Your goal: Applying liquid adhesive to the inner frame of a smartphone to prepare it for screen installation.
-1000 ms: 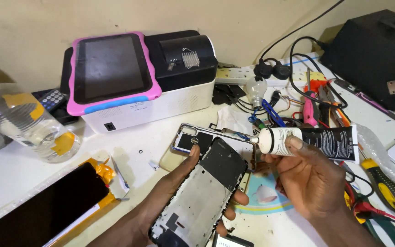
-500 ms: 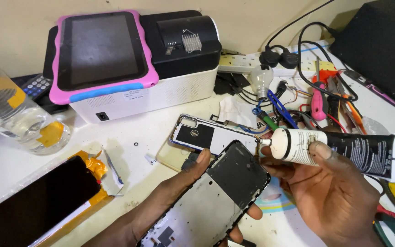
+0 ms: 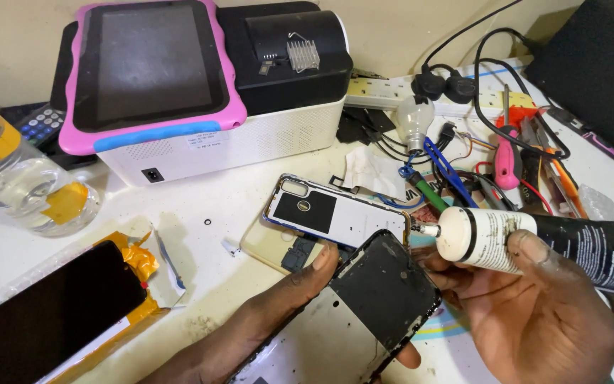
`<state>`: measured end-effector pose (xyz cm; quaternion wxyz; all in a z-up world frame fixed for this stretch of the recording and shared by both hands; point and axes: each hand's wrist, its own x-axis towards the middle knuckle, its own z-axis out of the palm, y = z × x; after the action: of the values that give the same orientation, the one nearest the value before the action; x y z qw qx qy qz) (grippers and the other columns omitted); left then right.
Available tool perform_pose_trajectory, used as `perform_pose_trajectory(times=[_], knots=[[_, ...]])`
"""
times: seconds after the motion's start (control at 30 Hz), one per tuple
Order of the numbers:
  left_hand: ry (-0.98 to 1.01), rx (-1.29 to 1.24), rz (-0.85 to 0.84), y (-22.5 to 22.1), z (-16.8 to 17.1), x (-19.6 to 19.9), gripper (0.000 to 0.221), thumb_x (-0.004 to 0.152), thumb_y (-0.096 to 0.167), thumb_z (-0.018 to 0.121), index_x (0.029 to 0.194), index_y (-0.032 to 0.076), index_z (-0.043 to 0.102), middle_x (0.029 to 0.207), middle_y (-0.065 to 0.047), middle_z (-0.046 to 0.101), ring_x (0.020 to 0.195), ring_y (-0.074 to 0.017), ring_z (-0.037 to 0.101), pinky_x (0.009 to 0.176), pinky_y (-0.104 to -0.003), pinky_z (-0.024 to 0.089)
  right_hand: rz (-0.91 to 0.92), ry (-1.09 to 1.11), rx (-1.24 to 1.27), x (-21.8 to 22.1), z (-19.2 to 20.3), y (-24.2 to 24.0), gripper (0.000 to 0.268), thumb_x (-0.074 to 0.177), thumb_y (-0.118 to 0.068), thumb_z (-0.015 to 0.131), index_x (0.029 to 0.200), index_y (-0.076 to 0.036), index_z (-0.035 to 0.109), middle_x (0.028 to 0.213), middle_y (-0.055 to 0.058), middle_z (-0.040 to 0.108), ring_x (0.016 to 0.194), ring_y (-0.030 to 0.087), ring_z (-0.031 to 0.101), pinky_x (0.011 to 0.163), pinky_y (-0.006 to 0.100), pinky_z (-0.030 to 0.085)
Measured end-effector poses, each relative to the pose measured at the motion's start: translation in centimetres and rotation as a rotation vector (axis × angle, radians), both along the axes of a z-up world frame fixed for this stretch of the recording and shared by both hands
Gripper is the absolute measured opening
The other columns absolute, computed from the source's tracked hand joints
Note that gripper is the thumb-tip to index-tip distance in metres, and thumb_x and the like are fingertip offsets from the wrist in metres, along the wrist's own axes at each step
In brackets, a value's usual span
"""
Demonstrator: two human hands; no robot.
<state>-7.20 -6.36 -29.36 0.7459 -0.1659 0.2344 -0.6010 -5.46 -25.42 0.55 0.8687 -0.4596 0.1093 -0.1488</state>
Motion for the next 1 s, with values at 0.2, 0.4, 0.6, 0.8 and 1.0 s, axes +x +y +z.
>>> perform_pose_trajectory(times=[0.2, 0.4, 0.6, 0.8, 1.0], knots=[[0.187, -0.127, 0.011, 1.0, -8.4, 4.2, 0.053, 0.109, 0.056, 0.039, 0.118, 0.007, 0.057, 0.112, -0.012, 0.059, 0.094, -0.0236, 0.057, 0.091, -0.050, 0.040, -0.046, 0.027, 0.041, 0.5, 0.6, 0.4, 0.049, 0.082, -0.024, 0.062, 0.124, 0.002, 0.063, 0.105, 0.027, 0.073, 0.088, 0.047, 0.072, 0.071, 0.049, 0.059], [0.378, -0.255, 0.019, 2.4, 20.3, 1.4, 0.046, 0.111, 0.052, 0.039, 0.113, 0.009, 0.056, 0.109, -0.008, 0.058, 0.097, -0.0214, 0.055, 0.098, -0.051, 0.035, -0.131, 0.122, 0.062, 0.7, 0.0, 0.1, 0.025, 0.085, -0.026, 0.064, 0.103, -0.010, 0.065, 0.100, 0.017, 0.072, 0.081, 0.032, 0.069, 0.070, 0.046, 0.056], [0.567, -0.388, 0.025, 2.9, 22.1, 3.6, 0.041, 0.113, 0.049, 0.038, 0.108, 0.012, 0.055, 0.106, -0.005, 0.056, 0.100, -0.0193, 0.053, 0.105, -0.053, 0.031, -0.121, 0.173, 0.026, 0.7, -0.1, 0.0, 0.036, 0.088, -0.030, 0.064, 0.117, -0.010, 0.067, 0.107, 0.012, 0.075, 0.090, 0.028, 0.073, 0.071, 0.041, 0.056], [0.750, -0.520, 0.030, 2.9, 21.3, 6.8, 0.036, 0.115, 0.045, 0.037, 0.103, 0.015, 0.055, 0.103, -0.002, 0.055, 0.104, -0.0171, 0.051, 0.111, -0.055, 0.026, -0.148, 0.286, -0.035, 1.0, 0.2, 0.2, 0.051, 0.086, -0.037, 0.061, 0.130, -0.013, 0.065, 0.119, 0.005, 0.075, 0.100, 0.024, 0.073, 0.076, 0.040, 0.058], [0.928, -0.642, 0.020, 3.3, 19.7, 8.8, 0.034, 0.117, 0.041, 0.037, 0.098, 0.018, 0.054, 0.100, 0.001, 0.054, 0.107, -0.0149, 0.049, 0.118, -0.056, 0.022, -0.235, 0.312, -0.008, 0.7, -0.3, -0.2, 0.037, 0.084, -0.038, 0.060, 0.116, -0.020, 0.062, 0.122, 0.004, 0.073, 0.108, 0.025, 0.073, 0.081, 0.046, 0.058]])
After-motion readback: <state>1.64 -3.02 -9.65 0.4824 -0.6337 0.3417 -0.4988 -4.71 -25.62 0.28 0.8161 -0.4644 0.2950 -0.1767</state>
